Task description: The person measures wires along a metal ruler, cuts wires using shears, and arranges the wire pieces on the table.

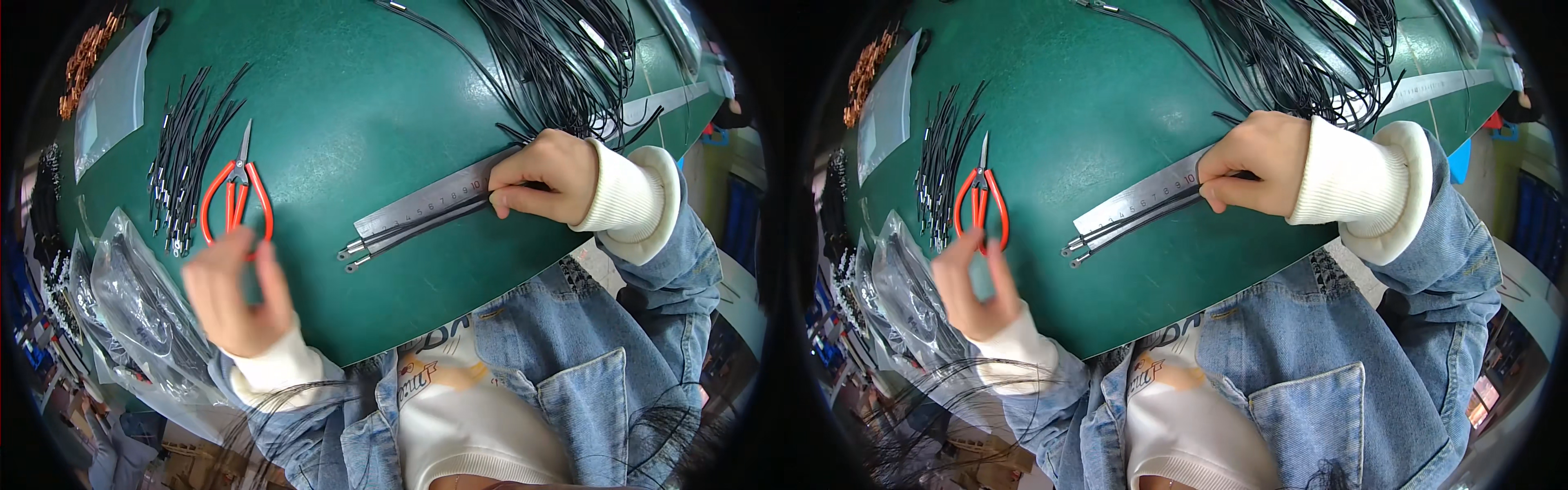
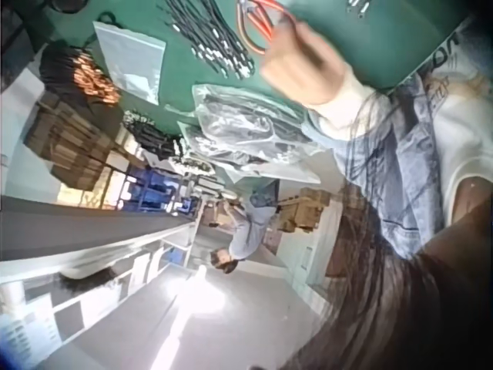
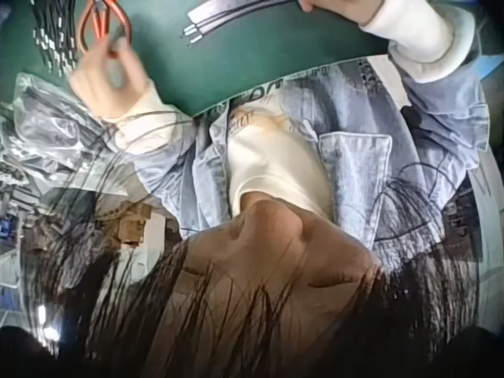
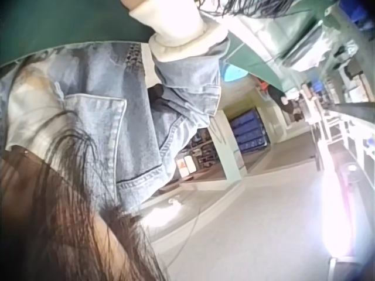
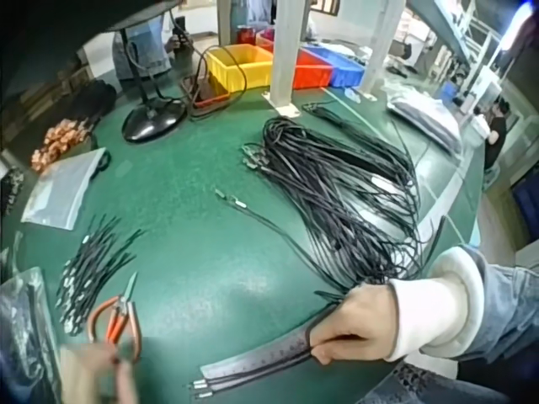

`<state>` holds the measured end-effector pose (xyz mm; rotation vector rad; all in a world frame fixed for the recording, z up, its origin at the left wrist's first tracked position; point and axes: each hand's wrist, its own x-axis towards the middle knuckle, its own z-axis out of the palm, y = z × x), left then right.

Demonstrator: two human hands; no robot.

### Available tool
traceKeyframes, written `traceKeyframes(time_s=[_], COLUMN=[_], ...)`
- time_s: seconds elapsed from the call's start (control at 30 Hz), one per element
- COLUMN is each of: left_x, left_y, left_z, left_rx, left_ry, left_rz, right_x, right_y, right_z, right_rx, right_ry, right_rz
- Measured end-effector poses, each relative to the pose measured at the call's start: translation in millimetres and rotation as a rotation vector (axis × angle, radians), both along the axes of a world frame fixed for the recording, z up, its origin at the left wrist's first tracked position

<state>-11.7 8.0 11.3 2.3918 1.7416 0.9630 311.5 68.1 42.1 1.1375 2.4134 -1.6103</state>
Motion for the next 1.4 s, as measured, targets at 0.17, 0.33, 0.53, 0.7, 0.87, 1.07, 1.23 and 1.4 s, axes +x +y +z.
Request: traceKeyframes(time_s=[0.17,0.33,0.53,0.7,0.87,1.07,1.23,1.4], left_x=[-32,-36,-53,-32,-13,-31,13,55], left_y=[17,19,23,-13,-42,-39,-61,-64], left_z=[1,-1,-7,38,35,19,41,51], left_rx=[-0.161,-0.339,-0.493,-0.684,-0.649,-0.537,-0.812,-0.958], left_ry=[0.109,0.065,-0.390,-0.915,-0.659,-0.538,-0.673,-0.573], left_rz=[0.109,0.173,0.184,0.226,0.237,0.332,0.151,-0.196], right_x=[-3,-12,-17,-20,-19,-18,-15,-23], right_y=[7,6,4,6,8,6,5,8], right_z=[10,22,16,24,24,22,17,28], right_rx=[0.023,-0.094,-0.047,-0.078,-0.110,-0.106,-0.089,-0.115], right_ry=[0.105,0.071,0.250,0.212,0.214,0.213,0.232,0.161], right_rz=[0.002,-0.077,-0.144,-0.181,-0.205,-0.184,-0.205,-0.196])
